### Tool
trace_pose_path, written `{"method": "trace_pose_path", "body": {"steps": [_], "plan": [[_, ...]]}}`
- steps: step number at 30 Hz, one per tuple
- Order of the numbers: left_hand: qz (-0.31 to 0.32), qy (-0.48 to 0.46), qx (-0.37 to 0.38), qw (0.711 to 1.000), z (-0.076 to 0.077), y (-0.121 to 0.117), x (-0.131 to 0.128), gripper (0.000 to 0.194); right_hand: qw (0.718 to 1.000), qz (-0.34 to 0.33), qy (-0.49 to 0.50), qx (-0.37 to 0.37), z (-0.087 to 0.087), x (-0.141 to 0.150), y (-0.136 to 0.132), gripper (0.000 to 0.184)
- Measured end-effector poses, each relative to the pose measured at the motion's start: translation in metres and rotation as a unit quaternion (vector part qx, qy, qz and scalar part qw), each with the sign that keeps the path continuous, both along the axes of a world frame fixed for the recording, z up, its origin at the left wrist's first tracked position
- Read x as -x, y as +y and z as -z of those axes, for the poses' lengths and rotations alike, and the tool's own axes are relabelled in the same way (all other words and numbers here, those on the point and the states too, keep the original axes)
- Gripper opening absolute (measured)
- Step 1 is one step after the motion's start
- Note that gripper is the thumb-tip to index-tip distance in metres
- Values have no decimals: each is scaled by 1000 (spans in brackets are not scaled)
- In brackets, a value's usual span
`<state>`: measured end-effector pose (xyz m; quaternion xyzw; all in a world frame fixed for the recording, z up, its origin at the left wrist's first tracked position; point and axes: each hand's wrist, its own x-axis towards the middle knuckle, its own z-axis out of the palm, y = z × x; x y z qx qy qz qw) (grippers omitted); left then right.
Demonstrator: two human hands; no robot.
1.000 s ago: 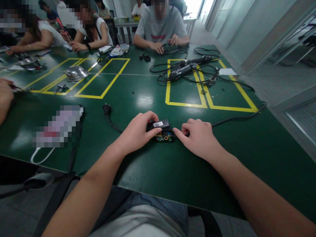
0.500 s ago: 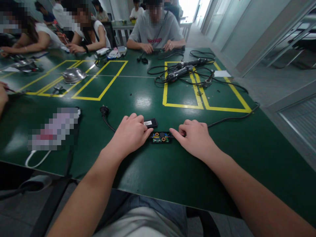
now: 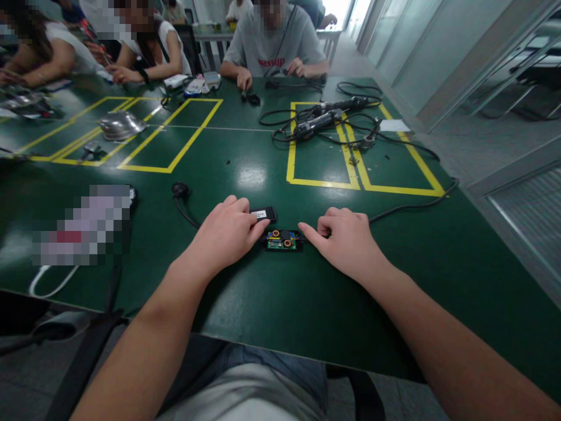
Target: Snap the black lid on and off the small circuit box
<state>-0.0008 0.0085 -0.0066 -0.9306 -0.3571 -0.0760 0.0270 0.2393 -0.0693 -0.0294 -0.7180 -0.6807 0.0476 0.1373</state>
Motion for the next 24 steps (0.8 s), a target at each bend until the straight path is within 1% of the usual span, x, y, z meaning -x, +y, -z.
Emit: {"method": "trace_pose_path", "body": {"steps": [3, 6, 9, 11, 12, 14, 16, 17, 20, 22, 24], "plan": [[-5, 14, 5, 1000, 4, 2, -1, 52, 1000, 3, -8, 25, -1, 0, 2, 59], [-14, 15, -3, 1000, 5, -1, -6, 46, 1000, 12, -15, 23, -1, 0, 3, 59], [-28, -12, -10, 999, 5, -3, -8, 33, 999, 23, -12, 30, -2, 1, 3, 58], [-46, -48, 6, 998, 6, -1, -7, 25, 999, 25, -9, 32, -2, 2, 3, 54], [-55, -69, 21, 996, 7, 0, -6, 25, 999, 22, -8, 27, -2, 2, 3, 52], [-69, -107, 57, 990, 9, 4, -3, 33, 1000, 15, -6, 13, -1, 2, 2, 50], [-77, -127, 94, 984, 11, 8, -1, 39, 1000, 7, -5, 1, 0, 0, 2, 49], [-78, -131, 108, 982, 11, 10, -1, 38, 1000, 5, -4, -2, 1, 0, 2, 49], [-61, -148, 112, 981, 8, 9, -2, 34, 1000, 6, -7, 5, 3, -2, 2, 49], [-30, -183, 105, 977, 4, 5, -2, 36, 1000, 6, -7, 8, 4, -2, 3, 47], [12, -218, 119, 969, 1, 0, -3, 38, 1000, 3, -6, 4, 4, -2, 3, 45]]}}
